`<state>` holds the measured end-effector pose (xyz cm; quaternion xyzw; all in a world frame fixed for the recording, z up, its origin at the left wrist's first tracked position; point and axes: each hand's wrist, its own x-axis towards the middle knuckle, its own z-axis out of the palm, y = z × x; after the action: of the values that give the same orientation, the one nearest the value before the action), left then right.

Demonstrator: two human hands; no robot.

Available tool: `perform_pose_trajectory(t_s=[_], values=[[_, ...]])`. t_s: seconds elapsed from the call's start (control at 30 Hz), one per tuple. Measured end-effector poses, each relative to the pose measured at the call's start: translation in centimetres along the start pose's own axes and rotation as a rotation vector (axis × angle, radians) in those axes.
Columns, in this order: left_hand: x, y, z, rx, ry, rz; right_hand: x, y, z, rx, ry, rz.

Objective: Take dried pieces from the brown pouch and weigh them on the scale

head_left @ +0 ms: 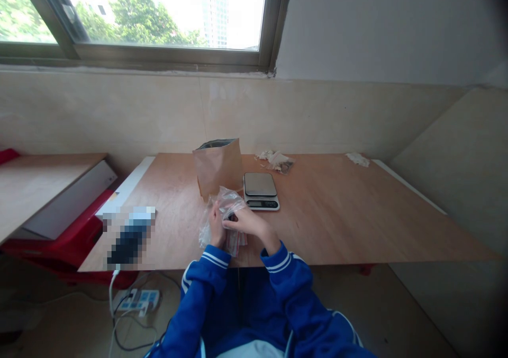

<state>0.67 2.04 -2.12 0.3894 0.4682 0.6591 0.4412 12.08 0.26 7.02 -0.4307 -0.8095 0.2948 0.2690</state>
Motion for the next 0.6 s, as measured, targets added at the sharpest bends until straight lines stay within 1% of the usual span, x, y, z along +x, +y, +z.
perform_pose_trajectory(t_s=[0.13, 0.27, 0.33, 0.43, 0.53, 0.6], values=[[-0.1, 0.4, -0.1, 0.021, 0.029, 0.022, 0.2, 1.1, 0.8, 0.091, -0.041, 0.064], [-0.2, 0.8, 0.0, 0.011, 0.01, 0.049, 0.5, 2.0, 1.0, 0.297, -0.057, 0.067], [-0.3, 1.0, 0.1, -0.006, -0.013, 0.058, 0.5, 2.4, 1.0, 0.369, -0.043, 0.064], [-0.4, 1.3, 0.3, -0.035, -0.033, 0.089, 0.5, 2.8, 1.2, 0.402, 0.009, 0.072], [-0.4, 1.3, 0.4, -0.054, -0.014, 0.104, 0.6, 3.3, 1.5, 0.444, 0.041, 0.067], [-0.3, 1.2, 0.4, -0.043, 0.013, 0.099, 0.6, 3.6, 1.7, 0.477, 0.059, 0.091]])
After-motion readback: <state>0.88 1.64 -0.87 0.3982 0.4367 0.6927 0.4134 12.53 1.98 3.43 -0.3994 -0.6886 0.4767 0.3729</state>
